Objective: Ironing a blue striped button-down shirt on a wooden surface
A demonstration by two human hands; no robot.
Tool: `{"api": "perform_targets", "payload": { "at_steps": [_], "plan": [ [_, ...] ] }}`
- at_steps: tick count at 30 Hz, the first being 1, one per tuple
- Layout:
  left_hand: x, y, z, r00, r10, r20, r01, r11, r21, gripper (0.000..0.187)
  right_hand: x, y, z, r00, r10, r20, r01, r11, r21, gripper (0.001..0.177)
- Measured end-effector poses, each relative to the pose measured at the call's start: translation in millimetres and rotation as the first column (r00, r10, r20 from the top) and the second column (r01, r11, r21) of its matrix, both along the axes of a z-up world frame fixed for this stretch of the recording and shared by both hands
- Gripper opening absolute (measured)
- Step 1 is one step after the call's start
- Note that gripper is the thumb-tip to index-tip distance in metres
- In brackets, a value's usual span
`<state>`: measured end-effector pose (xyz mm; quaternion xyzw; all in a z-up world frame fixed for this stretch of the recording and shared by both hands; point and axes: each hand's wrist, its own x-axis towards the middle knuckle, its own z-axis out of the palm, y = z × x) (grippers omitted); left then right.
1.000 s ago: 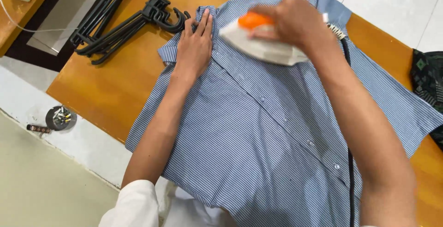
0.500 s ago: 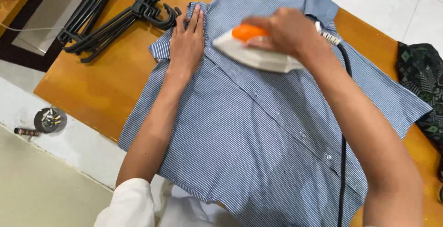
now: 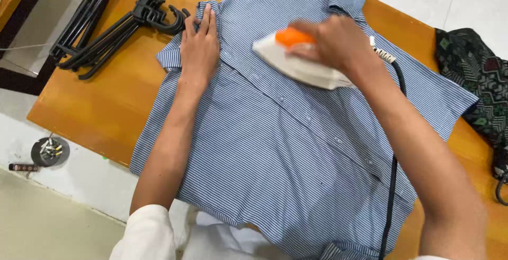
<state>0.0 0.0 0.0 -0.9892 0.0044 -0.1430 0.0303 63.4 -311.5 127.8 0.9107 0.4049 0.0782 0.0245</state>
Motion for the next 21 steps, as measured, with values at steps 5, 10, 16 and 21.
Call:
{"api": "perform_targets", "payload": {
  "at_steps": [5,10,16,21],
  "plan": [
    [-1.5,1.1,0.5,1.000,-0.004,0.020,0.004,1.000,0.025,0.050,0.8,-37.1,4.5,0.961,0.276,0.009,-0.276,0.961,-0.028,0.049],
    [-3.7,-0.1,5.6,0.999,0.003,-0.032,-0.005,0.998,-0.060,0.051,15.8,-55.9,-11.1,0.948,-0.298,0.114,0.286,0.952,0.109,0.054],
    [-4.6,0.5,9.4,0.996,-0.003,-0.085,-0.002,0.998,-0.056,0.053,-22.8,-79.7,7.5,0.997,0.057,0.051,-0.053,0.996,-0.075,0.057],
    [-5.8,-0.2,13.8,0.998,-0.024,-0.055,0.020,0.997,-0.069,0.052,-17.8,-118.5,-7.7,0.988,0.004,0.156,0.009,0.996,-0.085,0.057]
  ]
}}
